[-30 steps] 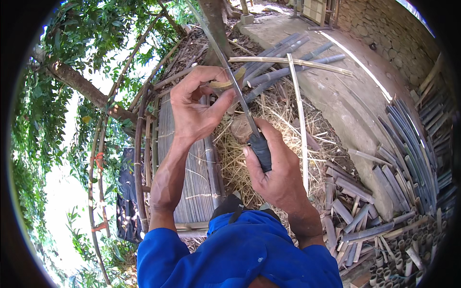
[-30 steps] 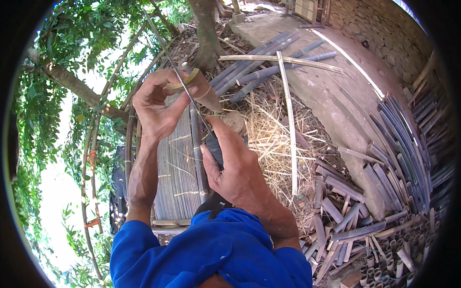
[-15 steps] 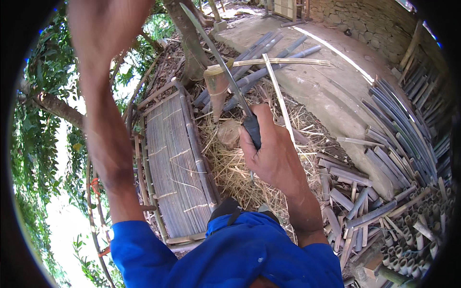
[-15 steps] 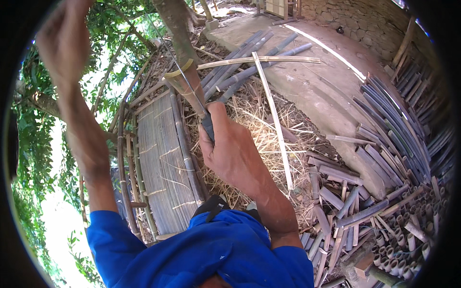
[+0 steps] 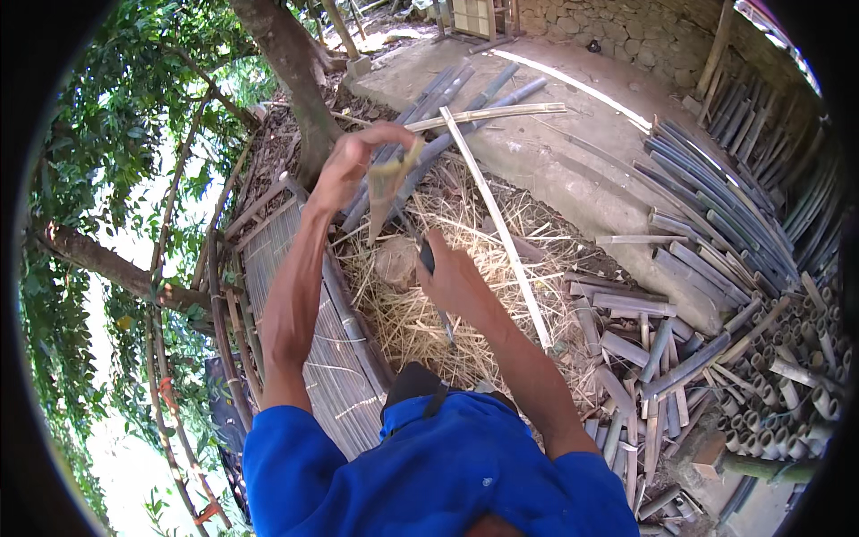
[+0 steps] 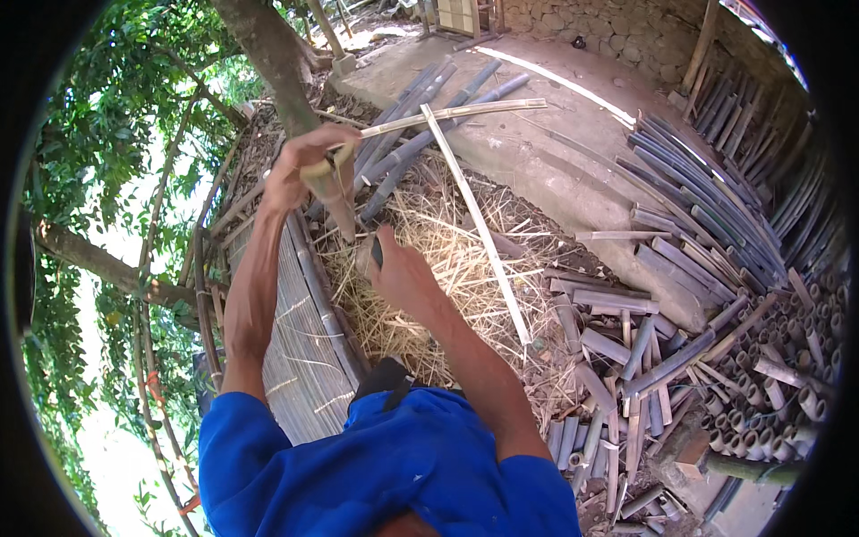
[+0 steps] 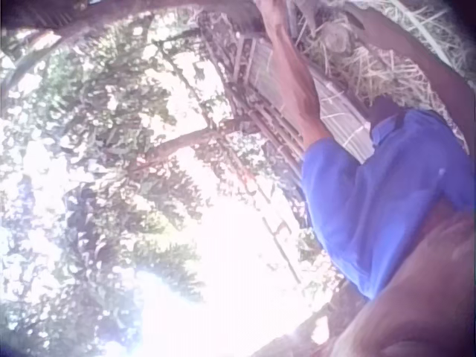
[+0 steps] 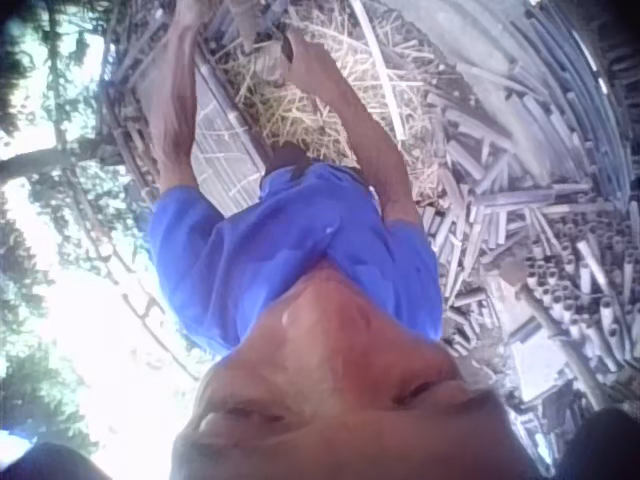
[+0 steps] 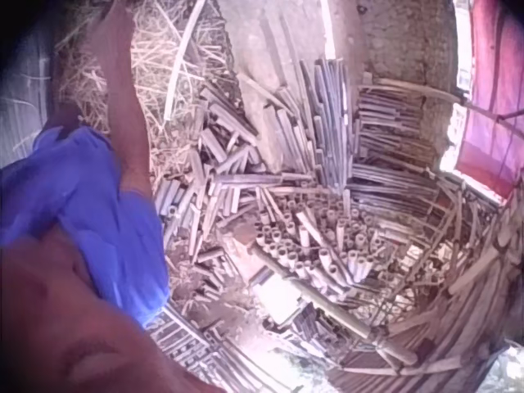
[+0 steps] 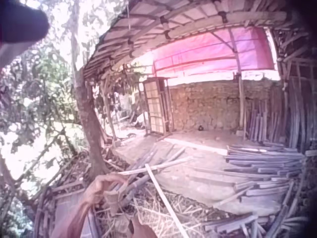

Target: The person uses a knife to split a bamboo pole and then sits on the ground to shave and strip thin layers from the split bamboo pieces.

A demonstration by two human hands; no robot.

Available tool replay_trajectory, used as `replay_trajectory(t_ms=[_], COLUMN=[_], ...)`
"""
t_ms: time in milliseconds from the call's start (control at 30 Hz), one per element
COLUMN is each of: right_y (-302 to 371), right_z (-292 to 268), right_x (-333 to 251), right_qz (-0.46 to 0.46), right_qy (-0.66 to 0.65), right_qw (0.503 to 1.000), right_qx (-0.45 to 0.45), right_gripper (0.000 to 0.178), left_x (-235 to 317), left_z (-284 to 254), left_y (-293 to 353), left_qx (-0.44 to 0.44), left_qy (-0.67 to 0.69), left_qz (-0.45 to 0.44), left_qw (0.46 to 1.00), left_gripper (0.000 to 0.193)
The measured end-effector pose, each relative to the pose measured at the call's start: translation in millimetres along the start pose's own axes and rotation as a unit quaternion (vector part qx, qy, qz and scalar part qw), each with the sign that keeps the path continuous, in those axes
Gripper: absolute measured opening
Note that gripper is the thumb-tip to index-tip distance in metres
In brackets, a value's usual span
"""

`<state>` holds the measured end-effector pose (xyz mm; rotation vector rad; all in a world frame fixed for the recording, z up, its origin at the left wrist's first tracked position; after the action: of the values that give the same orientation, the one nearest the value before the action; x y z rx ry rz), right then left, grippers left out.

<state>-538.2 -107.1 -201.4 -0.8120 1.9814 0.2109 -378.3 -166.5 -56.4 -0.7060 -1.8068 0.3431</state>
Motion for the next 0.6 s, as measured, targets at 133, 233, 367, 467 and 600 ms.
replay_trajectory(t_ms=[133,233,367,467,600], right_y=[-40.8,-69.9,-97.0,-125.5,-148.2], right_z=[-2.5,18.6,45.5,41.4,35.7], right_x=[-19.7,-24.1,-18.3,-12.2,-30.0], right_qz=[0.005,0.055,0.051,-0.047,-0.029], right_qy=[-0.095,-0.442,-0.266,-0.119,0.02], right_qw=[0.995,0.881,0.955,0.991,0.999], right_qx=[-0.032,-0.161,-0.119,-0.033,0.007], right_gripper=[0.043,0.046,0.044,0.051,0.051], left_x=[45.3,53.8,46.2,55.1,49.8], left_z=[-19.1,-54.0,-87.8,-105.3,-125.9], left_y=[11.9,14.7,22.5,14.2,5.2], left_qx=[0.08,0.222,0.231,0.228,0.225], left_qy=[-0.235,-0.264,-0.222,-0.241,-0.321], left_qz=[0.021,-0.085,-0.095,-0.001,-0.037], left_qw=[0.968,0.935,0.942,0.943,0.919], left_gripper=[0.04,0.034,0.028,0.029,0.031])
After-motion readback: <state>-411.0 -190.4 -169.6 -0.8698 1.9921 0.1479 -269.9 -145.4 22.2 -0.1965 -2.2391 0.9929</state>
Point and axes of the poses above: each hand's wrist, its own y-axis away from the middle knuckle, its own z-axis out of the palm, x = y × z, the point moved 6 cm from there along -y, towards the middle knuckle, and after that the axes turned 4 degrees about -x, right-handed, at the moved point
